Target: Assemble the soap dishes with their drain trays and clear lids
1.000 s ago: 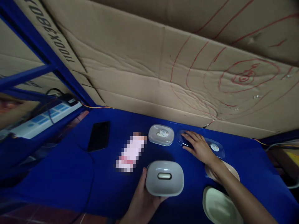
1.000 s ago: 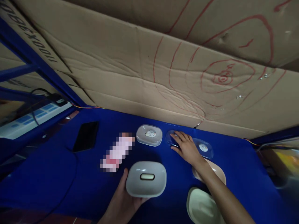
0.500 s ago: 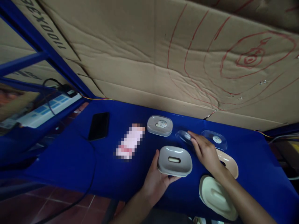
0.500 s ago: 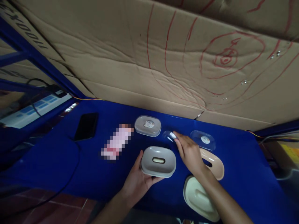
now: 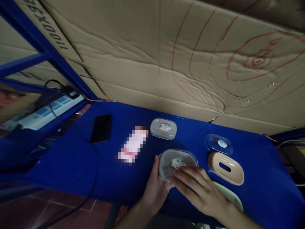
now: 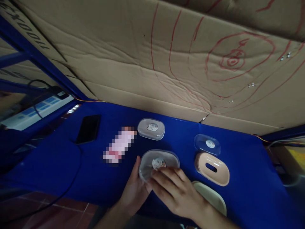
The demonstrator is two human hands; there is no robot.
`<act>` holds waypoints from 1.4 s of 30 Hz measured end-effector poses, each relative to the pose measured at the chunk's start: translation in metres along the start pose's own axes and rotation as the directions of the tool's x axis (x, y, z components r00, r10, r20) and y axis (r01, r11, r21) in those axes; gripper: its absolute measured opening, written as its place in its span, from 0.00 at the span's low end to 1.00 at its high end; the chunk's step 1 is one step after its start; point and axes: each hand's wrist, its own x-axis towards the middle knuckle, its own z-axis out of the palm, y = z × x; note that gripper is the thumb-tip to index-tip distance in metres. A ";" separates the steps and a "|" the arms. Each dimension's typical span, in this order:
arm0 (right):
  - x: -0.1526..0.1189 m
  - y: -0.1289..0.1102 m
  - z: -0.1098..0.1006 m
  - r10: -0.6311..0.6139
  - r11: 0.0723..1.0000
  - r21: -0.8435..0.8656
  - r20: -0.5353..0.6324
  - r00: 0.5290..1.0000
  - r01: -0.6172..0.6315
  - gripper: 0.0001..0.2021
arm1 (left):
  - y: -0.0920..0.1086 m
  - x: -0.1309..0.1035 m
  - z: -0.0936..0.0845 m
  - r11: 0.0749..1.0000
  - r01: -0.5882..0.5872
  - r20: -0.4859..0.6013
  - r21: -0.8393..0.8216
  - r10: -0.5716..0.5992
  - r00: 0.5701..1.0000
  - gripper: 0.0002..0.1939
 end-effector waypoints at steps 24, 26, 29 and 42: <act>0.000 0.009 0.004 0.099 0.967 0.219 0.131 0.986 -0.126 0.25 | -0.005 -0.012 -0.019 0.972 -0.074 0.007 0.221 0.074 0.997 0.44; -0.002 0.009 0.010 0.093 0.969 0.216 0.116 0.989 -0.117 0.25 | -0.004 -0.011 -0.022 0.967 -0.083 -0.002 0.239 0.086 0.996 0.44; -0.006 0.013 0.018 0.124 0.966 0.211 0.125 0.984 -0.149 0.25 | 0.000 -0.005 -0.021 0.979 -0.060 0.013 0.197 0.059 0.998 0.40; -0.006 0.125 0.028 0.380 0.924 -0.040 0.212 0.900 -0.380 0.36 | -0.007 0.009 -0.027 0.990 0.080 -0.036 0.118 -0.076 0.996 0.30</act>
